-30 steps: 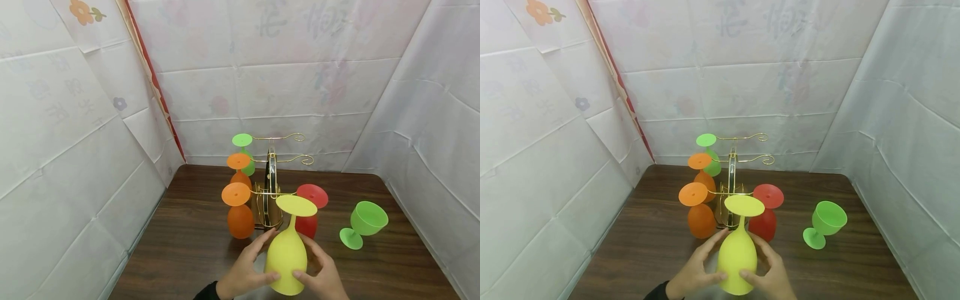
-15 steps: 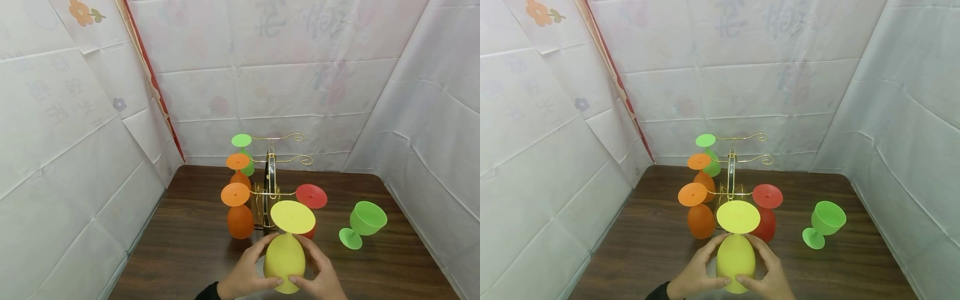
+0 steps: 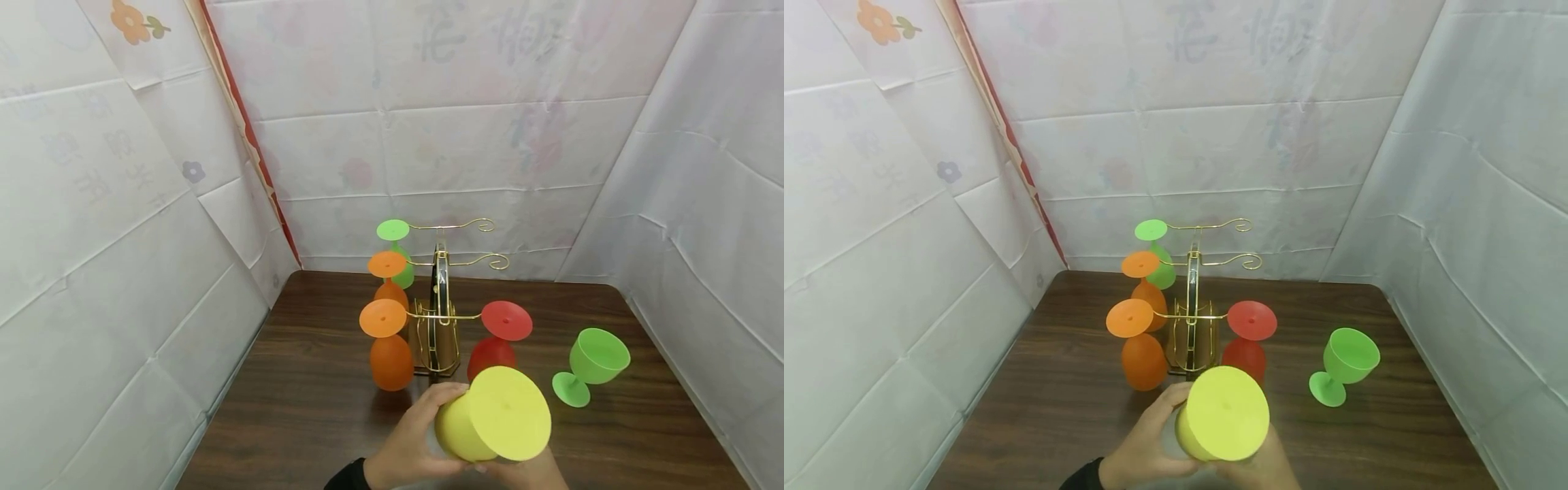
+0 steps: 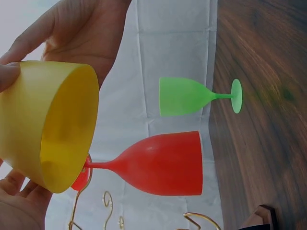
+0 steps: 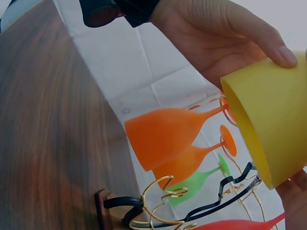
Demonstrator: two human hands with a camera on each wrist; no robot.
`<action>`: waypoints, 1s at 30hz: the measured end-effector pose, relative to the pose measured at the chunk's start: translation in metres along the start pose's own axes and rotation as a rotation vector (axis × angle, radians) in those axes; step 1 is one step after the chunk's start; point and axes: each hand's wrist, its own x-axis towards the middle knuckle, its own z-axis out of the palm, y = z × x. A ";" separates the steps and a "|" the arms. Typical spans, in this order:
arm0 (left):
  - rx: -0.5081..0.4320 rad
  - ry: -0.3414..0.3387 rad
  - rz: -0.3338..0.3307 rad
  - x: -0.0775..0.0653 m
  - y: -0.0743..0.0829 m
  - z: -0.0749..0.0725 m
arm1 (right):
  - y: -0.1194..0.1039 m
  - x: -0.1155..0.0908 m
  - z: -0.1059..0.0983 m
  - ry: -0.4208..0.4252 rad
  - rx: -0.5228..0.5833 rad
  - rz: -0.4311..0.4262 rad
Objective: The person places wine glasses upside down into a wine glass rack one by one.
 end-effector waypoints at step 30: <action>0.847 0.144 0.022 0.063 -0.017 -0.009 | -0.004 -0.013 -0.058 0.444 -0.552 0.157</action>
